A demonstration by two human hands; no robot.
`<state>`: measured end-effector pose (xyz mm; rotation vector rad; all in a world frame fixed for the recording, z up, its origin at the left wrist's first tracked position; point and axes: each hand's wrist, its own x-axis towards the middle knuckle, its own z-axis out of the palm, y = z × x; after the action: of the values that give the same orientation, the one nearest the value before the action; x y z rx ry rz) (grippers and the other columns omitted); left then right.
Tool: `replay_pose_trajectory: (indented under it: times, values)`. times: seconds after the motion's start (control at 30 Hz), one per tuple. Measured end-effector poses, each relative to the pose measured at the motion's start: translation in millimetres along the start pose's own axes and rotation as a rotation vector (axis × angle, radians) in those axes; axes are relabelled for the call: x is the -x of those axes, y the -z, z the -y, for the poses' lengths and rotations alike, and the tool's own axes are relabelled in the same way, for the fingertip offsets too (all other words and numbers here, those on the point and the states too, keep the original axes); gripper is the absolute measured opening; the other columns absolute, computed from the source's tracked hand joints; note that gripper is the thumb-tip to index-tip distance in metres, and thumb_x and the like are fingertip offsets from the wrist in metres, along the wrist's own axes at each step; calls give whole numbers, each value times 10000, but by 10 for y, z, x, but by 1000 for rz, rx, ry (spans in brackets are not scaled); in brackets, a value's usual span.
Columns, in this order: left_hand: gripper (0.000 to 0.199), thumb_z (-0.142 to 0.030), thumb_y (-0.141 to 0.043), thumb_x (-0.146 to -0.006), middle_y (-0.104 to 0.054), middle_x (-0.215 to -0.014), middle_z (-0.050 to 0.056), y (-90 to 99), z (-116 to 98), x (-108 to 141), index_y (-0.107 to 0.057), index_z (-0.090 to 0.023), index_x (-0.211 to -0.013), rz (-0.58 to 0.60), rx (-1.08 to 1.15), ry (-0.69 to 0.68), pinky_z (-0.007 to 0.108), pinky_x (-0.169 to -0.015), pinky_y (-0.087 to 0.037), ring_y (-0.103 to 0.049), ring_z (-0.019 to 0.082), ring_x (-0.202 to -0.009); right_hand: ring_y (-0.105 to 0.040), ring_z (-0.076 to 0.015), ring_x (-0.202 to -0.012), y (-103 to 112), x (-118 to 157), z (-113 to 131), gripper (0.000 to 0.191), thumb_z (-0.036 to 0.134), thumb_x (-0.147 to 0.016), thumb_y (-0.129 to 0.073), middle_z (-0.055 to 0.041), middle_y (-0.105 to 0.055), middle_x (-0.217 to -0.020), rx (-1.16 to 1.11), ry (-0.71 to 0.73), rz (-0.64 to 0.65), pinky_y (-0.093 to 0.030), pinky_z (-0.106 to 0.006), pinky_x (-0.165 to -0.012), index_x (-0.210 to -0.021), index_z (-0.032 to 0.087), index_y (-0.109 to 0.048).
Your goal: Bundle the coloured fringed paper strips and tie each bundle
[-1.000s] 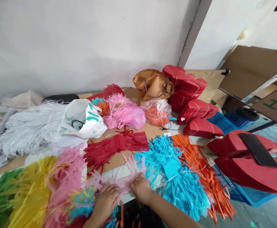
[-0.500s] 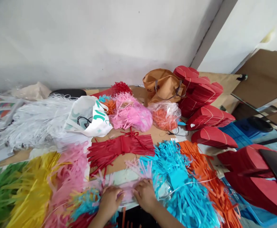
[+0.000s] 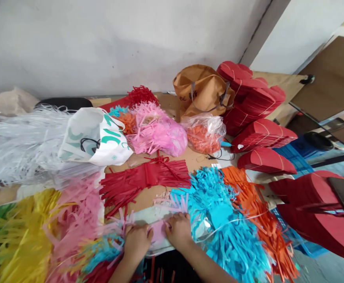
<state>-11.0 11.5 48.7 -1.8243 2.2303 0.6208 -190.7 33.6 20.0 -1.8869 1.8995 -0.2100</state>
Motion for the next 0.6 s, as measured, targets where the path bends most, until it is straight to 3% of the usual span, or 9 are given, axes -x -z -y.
replay_pose_trajectory:
  times: [0.13,0.2,0.27,0.37,0.4,0.47,0.6]
  values:
    - [317,-289,-444,-932,-740,-745,108,-18,24,4,-730,-160,-891,-42,0,1,494,-903,-407,-692,283,-767,-581,-250,-875,-28,-4,-38,101,292,-809,-612,-50,-704,-821,37,-13,-71,-322,-416,-850,-774,234,-688]
    - [252,-270,-490,-922,-742,-906,109,-24,33,14,-712,-175,-991,-90,8,-12,491,-944,-389,-669,292,-914,-570,-268,-932,-30,42,-108,98,258,-786,-624,-75,-699,-910,63,-56,-219,-320,-445,-904,-859,221,-679]
    - [219,-250,-522,-917,-712,-1063,68,-28,34,18,-707,-244,-1035,-126,21,-67,475,-1009,-350,-606,280,-1062,-541,-279,-1044,-23,115,-204,208,242,-783,-621,-81,-682,-1051,65,86,-317,-274,-480,-1000,-987,225,-658]
    - [223,-202,-540,-903,-698,-1013,6,-20,16,15,-728,-309,-957,-136,29,-190,445,-1064,-311,-568,238,-1062,-477,-271,-1181,-13,194,-333,307,291,-802,-625,-49,-647,-1196,82,518,-169,-142,-504,-1112,-1106,244,-624]
    - [216,-191,-551,-888,-695,-974,4,-13,3,18,-731,-301,-930,-138,28,-222,448,-1078,-301,-565,233,-1044,-467,-268,-1197,-10,194,-354,292,305,-816,-622,-44,-642,-1215,102,600,-105,-110,-504,-1127,-1101,239,-628]
    - [162,-211,-592,-846,-686,-965,22,7,-38,36,-728,-263,-914,-150,22,-264,479,-1118,-257,-551,245,-1051,-466,-266,-1202,8,149,-349,196,297,-843,-609,-37,-650,-1212,129,616,-46,-94,-503,-1129,-1017,223,-658]
    - [223,-311,-606,-809,-680,-1003,85,10,-136,106,-713,-172,-947,-190,2,-289,530,-1166,-176,-526,290,-1094,-520,-229,-1132,133,6,-219,75,222,-829,-613,19,-711,-1006,21,444,-56,-194,-462,-1088,-829,239,-686]
